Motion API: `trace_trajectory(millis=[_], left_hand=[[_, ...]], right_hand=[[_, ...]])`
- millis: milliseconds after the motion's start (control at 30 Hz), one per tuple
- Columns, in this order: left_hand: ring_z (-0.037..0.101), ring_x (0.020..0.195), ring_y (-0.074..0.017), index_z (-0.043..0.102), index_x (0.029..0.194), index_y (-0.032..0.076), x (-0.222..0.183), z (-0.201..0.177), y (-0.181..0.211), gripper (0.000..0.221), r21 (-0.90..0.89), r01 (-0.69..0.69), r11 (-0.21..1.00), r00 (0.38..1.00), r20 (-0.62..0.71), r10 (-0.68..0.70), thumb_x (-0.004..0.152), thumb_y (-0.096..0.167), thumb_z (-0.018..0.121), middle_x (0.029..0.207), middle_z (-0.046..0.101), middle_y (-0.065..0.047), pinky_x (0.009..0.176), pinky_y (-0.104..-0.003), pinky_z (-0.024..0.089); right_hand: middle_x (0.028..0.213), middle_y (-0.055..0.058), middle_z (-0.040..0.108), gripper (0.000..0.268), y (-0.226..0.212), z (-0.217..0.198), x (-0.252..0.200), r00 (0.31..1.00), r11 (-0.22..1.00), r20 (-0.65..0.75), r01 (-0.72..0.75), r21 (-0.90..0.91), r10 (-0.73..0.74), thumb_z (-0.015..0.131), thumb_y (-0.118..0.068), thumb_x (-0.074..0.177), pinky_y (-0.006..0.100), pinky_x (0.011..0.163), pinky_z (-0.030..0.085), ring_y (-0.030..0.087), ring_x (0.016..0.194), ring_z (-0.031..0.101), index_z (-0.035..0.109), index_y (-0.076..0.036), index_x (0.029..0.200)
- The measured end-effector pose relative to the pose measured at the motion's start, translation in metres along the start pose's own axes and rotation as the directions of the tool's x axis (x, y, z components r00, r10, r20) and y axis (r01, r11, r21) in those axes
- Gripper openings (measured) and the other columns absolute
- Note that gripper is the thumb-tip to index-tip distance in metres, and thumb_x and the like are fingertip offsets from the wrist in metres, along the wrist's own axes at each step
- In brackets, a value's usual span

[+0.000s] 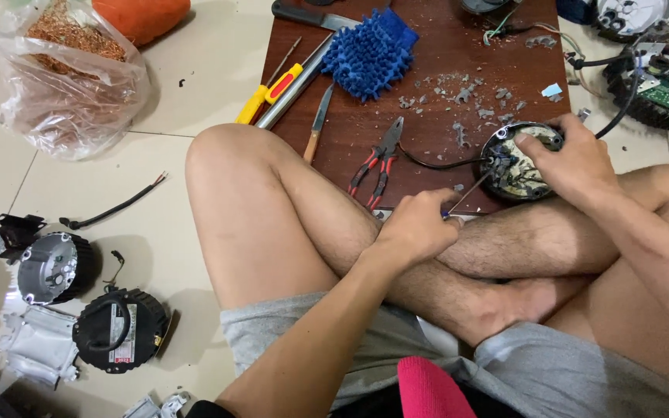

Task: The person sits cross-legged on the floor and uses a screwdriver and pliers to scrape and remove material from a circular electronic component. They repeatedly switch between tools to clean the surface and trim wires attached to the device.

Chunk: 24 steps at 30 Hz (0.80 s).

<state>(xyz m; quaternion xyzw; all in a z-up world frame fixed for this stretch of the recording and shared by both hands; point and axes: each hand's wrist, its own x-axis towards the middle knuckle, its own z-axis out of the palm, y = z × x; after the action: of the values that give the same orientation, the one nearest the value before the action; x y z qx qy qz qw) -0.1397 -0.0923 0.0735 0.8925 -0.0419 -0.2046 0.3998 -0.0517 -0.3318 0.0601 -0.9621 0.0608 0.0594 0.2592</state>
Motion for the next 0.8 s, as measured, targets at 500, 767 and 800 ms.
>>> trace_trajectory(millis=[500, 767, 800], left_hand=[[0.073, 0.098, -0.0498, 0.077, 0.109, 0.007, -0.015, -0.004, 0.025, 0.031, 0.244, 0.083, 0.966, 0.996, -0.058, -0.071, 0.089, 0.017, 0.056, 0.105, 0.076, -0.026, 0.085, -0.058, 0.059], [0.077, 0.092, -0.0424, 0.08, 0.108, -0.001, -0.001, -0.002, 0.069, 0.03, 0.322, 0.087, 0.943, 0.996, -0.014, -0.087, 0.092, 0.007, 0.055, 0.099, 0.078, -0.024, 0.077, -0.054, 0.063], [0.078, 0.097, -0.0422, 0.08, 0.116, 0.002, 0.004, 0.001, 0.075, 0.033, 0.306, 0.188, 0.933, 0.981, -0.015, -0.193, 0.094, 0.002, 0.055, 0.096, 0.08, -0.021, 0.08, -0.056, 0.064]], right_hand=[[0.125, 0.028, 0.069, 0.072, -0.001, 0.018, 0.018, 0.998, 0.997, 0.012, -0.053, -0.047, 0.054, 0.05, -0.057, 0.114, 0.055, 0.097, 0.053, 0.042, 0.111, 0.068, 0.057, 0.005, 0.148], [0.136, 0.032, 0.065, 0.078, 0.015, 0.026, 0.033, 0.998, 0.998, 0.029, -0.06, -0.005, 0.061, 0.041, -0.07, 0.111, 0.058, 0.108, 0.046, 0.051, 0.13, 0.058, 0.062, -0.002, 0.142], [0.128, 0.032, 0.07, 0.073, 0.022, 0.028, 0.037, 0.997, 0.998, 0.036, -0.065, -0.008, 0.065, 0.041, -0.074, 0.112, 0.062, 0.108, 0.046, 0.054, 0.13, 0.058, 0.073, -0.012, 0.132]])
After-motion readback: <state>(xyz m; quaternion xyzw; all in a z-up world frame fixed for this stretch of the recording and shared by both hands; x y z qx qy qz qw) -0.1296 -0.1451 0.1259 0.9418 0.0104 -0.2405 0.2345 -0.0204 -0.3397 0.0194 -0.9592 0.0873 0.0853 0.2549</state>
